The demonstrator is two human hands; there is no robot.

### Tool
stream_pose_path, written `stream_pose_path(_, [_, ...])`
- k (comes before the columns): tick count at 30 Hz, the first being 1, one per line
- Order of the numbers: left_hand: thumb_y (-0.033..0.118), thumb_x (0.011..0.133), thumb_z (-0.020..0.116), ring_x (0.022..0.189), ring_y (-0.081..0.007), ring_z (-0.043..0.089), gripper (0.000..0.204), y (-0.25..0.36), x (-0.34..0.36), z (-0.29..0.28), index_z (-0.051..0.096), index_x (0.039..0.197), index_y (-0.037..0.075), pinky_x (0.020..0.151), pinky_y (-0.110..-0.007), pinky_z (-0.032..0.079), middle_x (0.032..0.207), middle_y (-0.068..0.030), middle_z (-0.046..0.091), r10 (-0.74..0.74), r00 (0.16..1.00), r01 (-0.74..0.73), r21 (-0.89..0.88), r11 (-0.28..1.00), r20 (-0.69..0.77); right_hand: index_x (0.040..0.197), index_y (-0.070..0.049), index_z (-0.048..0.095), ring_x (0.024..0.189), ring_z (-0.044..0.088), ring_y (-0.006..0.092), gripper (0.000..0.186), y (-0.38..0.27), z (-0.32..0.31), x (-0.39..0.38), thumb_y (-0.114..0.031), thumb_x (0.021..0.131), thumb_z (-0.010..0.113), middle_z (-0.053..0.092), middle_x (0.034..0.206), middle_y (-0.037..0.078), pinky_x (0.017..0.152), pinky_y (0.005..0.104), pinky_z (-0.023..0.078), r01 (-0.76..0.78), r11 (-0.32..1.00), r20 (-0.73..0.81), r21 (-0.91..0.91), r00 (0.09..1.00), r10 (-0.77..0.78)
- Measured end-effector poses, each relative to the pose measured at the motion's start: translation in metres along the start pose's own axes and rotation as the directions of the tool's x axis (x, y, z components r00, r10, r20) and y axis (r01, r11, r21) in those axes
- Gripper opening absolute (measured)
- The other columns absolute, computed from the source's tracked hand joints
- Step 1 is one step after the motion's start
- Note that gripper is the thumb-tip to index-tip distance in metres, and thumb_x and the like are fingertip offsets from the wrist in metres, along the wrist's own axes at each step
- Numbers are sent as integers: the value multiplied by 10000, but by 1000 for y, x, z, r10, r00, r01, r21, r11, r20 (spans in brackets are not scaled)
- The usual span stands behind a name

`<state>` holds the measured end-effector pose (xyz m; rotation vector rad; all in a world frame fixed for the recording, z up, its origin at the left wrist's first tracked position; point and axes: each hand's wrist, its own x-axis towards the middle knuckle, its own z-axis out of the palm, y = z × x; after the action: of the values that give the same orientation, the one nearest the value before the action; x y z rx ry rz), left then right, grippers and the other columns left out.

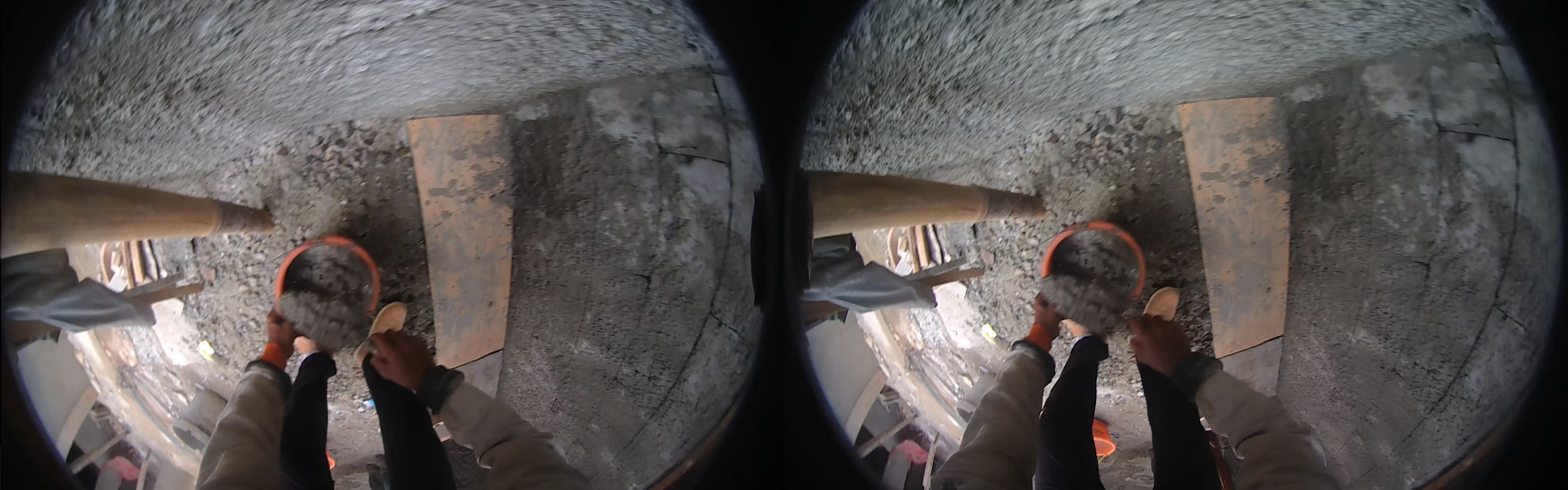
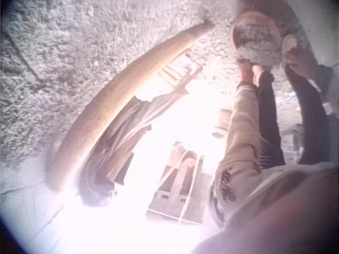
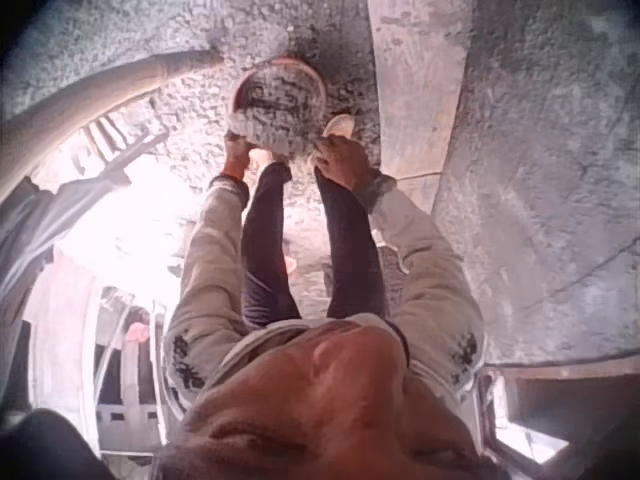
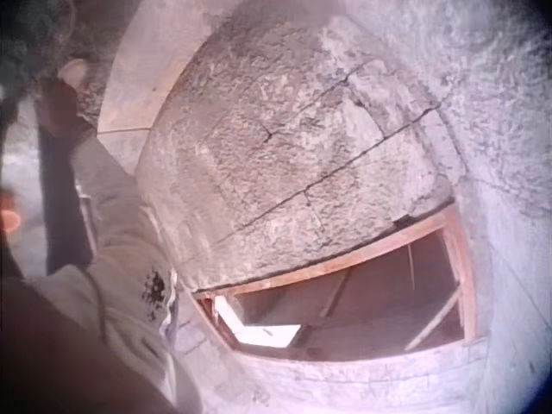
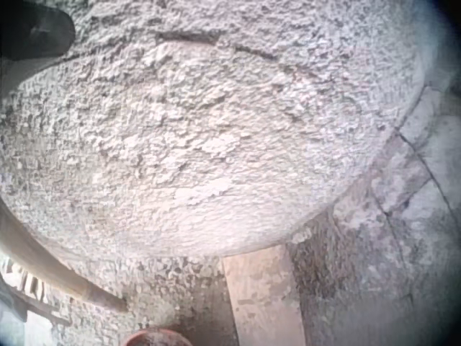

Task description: The person applies mortar to a wall using a trowel, scooping the mixture from a bucket and spreading it onto the surface.

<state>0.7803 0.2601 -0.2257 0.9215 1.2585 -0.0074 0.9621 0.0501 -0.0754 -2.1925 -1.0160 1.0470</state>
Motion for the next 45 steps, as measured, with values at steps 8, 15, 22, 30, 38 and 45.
stream_pose_path(8, [112,858,482,757,-182,616,250,45,-57,-42,540,1100,88,614,-325,521,918,-59,618,-30,998,37,124,992,-60,1042,-56,571,609,566,95,299,22,-170,15,-155,777,671,601,775,42,533,268,488,-392,638,442,663,893,89])
stream_pose_path(15, [30,813,487,642,-102,557,214,88,-104,-30,569,1009,56,515,-263,463,805,-11,591,18,989,-6,80,997,-144,1013,53,548,559,622,277,274,78,-365,-11,-100,786,531,601,624,188,535,379,503,-546,835,-747,-65,581,323])
stream_pose_path(22, [-79,743,455,685,-120,578,334,113,-141,52,564,1047,4,560,-269,478,866,-47,613,124,992,-120,109,987,-35,1008,-95,555,752,616,304,299,-40,-164,-70,-155,721,615,530,943,129,670,411,513,-280,925,11,-258,956,292])
stream_pose_path(30, [-76,783,486,671,-155,616,213,131,-147,110,545,958,30,593,-281,519,798,-66,615,184,982,-182,-50,982,51,980,-48,562,850,586,365,320,-28,-83,-32,-219,717,622,571,994,169,706,453,483,-279,956,-50,95,958,284])
stream_pose_path(38, [-58,767,510,655,-158,613,179,142,-132,102,561,918,25,579,-286,517,793,-66,632,132,991,-126,-140,982,32,1159,-90,489,823,592,363,446,-27,-89,-32,-217,751,616,558,993,158,678,475,488,-274,959,-126,-77,957,263])
stream_pose_path(45, [40,820,559,767,-181,638,115,107,-78,59,594,930,41,693,-304,535,873,-78,644,-8,1000,-6,-634,774,-19,1099,-60,514,824,609,317,373,-67,-70,-14,-207,770,613,600,917,137,652,410,490,29,977,-165,213,986,6])
